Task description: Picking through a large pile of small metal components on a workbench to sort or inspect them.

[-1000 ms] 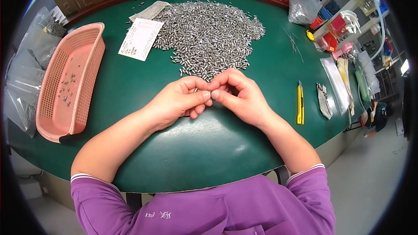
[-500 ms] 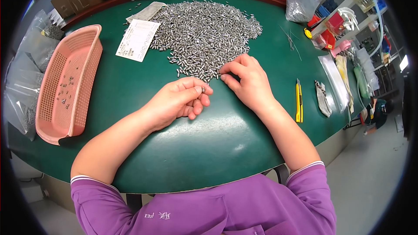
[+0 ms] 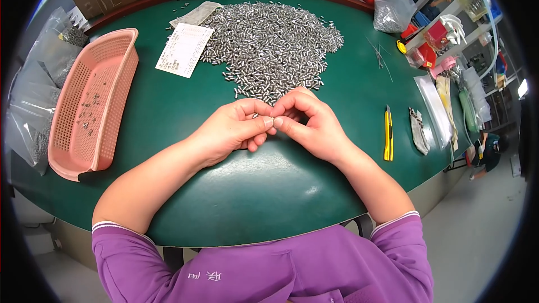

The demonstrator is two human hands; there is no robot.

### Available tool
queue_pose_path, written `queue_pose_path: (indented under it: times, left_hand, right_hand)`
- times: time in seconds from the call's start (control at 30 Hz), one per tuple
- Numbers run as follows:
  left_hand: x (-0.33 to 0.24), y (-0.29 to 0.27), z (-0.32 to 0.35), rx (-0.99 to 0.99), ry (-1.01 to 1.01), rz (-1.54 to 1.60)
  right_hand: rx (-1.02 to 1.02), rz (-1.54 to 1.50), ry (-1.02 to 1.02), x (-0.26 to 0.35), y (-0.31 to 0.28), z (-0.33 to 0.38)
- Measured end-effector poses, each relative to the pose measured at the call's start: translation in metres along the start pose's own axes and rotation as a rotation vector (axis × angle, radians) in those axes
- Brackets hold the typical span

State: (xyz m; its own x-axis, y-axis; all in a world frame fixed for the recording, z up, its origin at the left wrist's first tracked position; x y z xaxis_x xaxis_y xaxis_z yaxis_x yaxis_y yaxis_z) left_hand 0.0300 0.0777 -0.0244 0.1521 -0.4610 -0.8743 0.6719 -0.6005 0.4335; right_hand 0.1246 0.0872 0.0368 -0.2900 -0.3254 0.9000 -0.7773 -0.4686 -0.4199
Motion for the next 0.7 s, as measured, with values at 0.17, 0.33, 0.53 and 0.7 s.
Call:
queue_pose_path:
  times: [0.17,0.33,0.53,0.7]
  left_hand:
    - [-0.002,0.0,0.0,-0.005,0.036,0.014]
    - [-0.003,0.001,0.0,0.009,0.036,0.032]
    - [-0.003,0.0,0.0,0.017,0.039,0.104]
    - [-0.003,-0.001,0.0,-0.016,0.033,0.107]
  right_hand:
    - [-0.054,0.015,-0.013,0.001,-0.007,0.0]
    - [-0.265,0.362,-0.041,-0.001,-0.041,0.002]
    - [-0.203,0.677,-0.109,0.003,-0.036,-0.001]
    - [-0.13,0.793,-0.152,0.008,-0.025,-0.004]
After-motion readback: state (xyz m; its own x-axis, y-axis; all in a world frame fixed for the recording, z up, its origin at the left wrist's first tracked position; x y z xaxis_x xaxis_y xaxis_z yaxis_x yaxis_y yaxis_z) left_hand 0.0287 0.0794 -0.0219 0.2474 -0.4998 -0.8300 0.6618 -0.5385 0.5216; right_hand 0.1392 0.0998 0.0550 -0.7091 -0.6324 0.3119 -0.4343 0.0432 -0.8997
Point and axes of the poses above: each hand's wrist, its own z-axis away from the middle knuckle, its own y-axis out of the palm, x = y × z, the point moved 10 cm from there along -z, towards the middle knuckle, and after that the axes turned 9 degrees about x, right-handed, at the moved point
